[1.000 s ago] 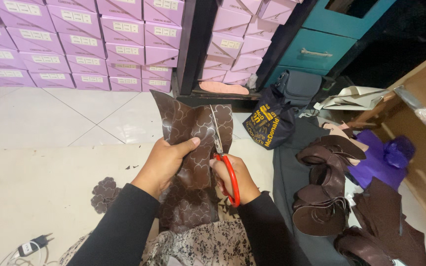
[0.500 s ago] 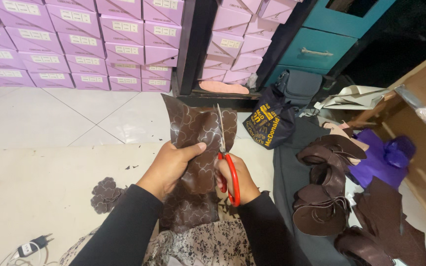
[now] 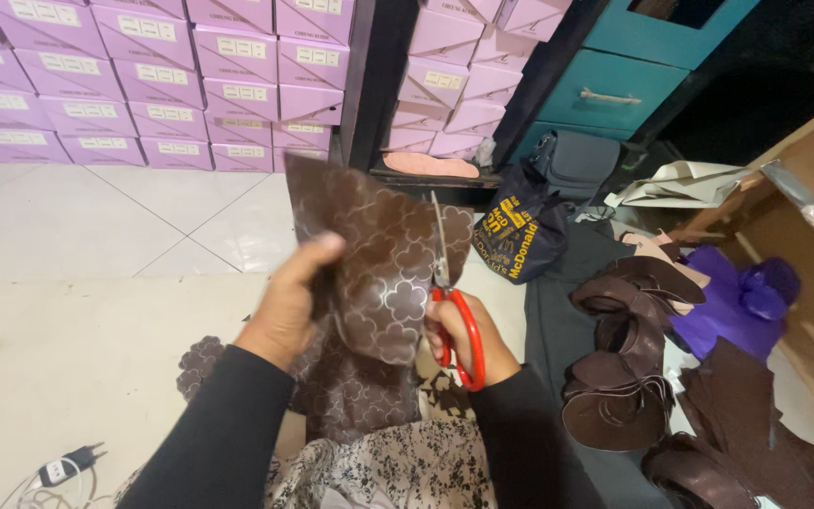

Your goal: The person uses red-handled scissors to cut cloud-shaped pieces from a sheet of brown patterned material. They hold the material with one hand and cut along the outlines with the other, occasionally adjusting the sheet's position.

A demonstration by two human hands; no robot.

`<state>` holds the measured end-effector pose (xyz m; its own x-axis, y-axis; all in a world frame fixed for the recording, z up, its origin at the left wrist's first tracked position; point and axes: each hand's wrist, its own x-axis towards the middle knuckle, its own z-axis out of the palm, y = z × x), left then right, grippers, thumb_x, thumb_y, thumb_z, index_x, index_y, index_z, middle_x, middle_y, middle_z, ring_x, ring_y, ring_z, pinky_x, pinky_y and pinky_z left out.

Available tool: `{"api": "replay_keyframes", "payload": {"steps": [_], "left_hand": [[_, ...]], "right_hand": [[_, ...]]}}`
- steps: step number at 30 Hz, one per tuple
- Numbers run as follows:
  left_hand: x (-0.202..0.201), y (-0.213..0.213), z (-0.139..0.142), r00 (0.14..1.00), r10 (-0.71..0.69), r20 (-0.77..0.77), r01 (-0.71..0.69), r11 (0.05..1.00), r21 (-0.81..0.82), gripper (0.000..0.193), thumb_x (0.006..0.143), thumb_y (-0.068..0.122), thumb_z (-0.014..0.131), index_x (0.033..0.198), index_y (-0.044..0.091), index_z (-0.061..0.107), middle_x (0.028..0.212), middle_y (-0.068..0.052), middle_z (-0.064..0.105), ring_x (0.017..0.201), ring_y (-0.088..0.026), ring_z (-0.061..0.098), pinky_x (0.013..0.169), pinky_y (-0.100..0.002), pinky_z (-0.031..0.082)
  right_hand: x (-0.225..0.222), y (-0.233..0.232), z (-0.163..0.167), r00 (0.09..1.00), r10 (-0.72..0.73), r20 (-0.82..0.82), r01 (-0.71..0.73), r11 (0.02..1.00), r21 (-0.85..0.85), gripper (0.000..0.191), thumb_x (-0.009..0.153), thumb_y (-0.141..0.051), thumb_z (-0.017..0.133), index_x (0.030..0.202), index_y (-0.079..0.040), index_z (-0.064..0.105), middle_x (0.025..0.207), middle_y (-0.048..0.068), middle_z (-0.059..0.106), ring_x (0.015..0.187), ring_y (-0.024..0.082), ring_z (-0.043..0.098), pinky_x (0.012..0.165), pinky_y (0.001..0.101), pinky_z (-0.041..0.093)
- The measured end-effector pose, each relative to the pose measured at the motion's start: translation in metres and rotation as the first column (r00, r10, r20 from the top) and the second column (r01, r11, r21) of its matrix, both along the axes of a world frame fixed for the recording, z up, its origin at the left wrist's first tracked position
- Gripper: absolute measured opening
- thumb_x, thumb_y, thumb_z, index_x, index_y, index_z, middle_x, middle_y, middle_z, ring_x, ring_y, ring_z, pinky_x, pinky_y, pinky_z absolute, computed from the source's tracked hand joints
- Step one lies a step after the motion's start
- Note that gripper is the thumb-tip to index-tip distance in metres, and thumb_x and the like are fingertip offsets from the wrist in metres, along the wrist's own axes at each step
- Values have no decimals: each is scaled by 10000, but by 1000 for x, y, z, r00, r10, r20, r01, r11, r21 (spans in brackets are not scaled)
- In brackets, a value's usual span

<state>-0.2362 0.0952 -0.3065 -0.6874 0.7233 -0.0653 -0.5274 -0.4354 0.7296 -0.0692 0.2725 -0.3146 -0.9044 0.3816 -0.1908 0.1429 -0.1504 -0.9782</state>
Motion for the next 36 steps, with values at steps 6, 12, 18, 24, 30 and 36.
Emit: {"api": "replay_keyframes", "payload": {"steps": [6, 12, 18, 24, 30, 36], "left_hand": [[-10, -7, 8, 339, 347, -874, -747, 665, -25, 893, 905, 432, 733, 1558, 2, 301, 1554, -249, 399, 1495, -403, 331, 1225, -515, 244], [3, 2, 15, -20, 81, -997, -799, 598, 64, 610, 911, 413, 739, 1391, 78, 569, 1573, -264, 422, 1527, -511, 168, 1102, -779, 8], [-7, 5, 15, 126, 61, -990, -658, 752, -38, 266, 915, 359, 701, 948, 97, 731, 1206, -135, 713, 1284, -361, 552, 1143, -726, 107], [-15, -2, 13, 235, -82, -969, -493, 849, -191, 229, 924, 347, 680, 897, 126, 734, 820, -51, 711, 886, -257, 656, 1197, -537, 303], [-18, -7, 14, 270, -154, -950, -397, 881, -256, 182, 928, 277, 642, 948, 114, 720, 788, -57, 706, 809, -267, 673, 1197, -568, 151], [-15, -5, 14, 441, -214, -872, -248, 904, -347, 209, 977, 253, 632, 928, 60, 694, 714, -50, 648, 700, -171, 588, 885, -405, 445]], "right_hand": [[4, 2, 5, 997, 9, 71, -21, 987, 158, 218, 913, -203, 584, 773, -46, 529, 568, 32, 499, 457, 125, 465, 434, 276, 387], [-2, -16, 2, 985, 103, 136, -130, 970, 205, 135, 908, -181, 612, 851, -66, 569, 601, -4, 491, 493, 97, 463, 457, 260, 396], [-3, -24, 1, 979, 196, 63, -201, 975, 92, 151, 921, -177, 577, 838, -54, 548, 603, 11, 497, 501, 111, 473, 483, 267, 404], [-3, -28, 8, 962, 248, 117, -251, 968, 15, 163, 935, -187, 560, 833, -64, 526, 603, 12, 487, 511, 113, 459, 508, 268, 403], [-2, -27, 10, 951, 245, 189, -225, 967, -120, 191, 940, -204, 581, 832, -60, 519, 617, 16, 494, 521, 119, 459, 527, 283, 422], [5, -22, 12, 958, 176, 227, -210, 969, 132, 237, 935, -236, 620, 856, -30, 535, 647, 35, 522, 563, 154, 507, 545, 313, 440]]}}
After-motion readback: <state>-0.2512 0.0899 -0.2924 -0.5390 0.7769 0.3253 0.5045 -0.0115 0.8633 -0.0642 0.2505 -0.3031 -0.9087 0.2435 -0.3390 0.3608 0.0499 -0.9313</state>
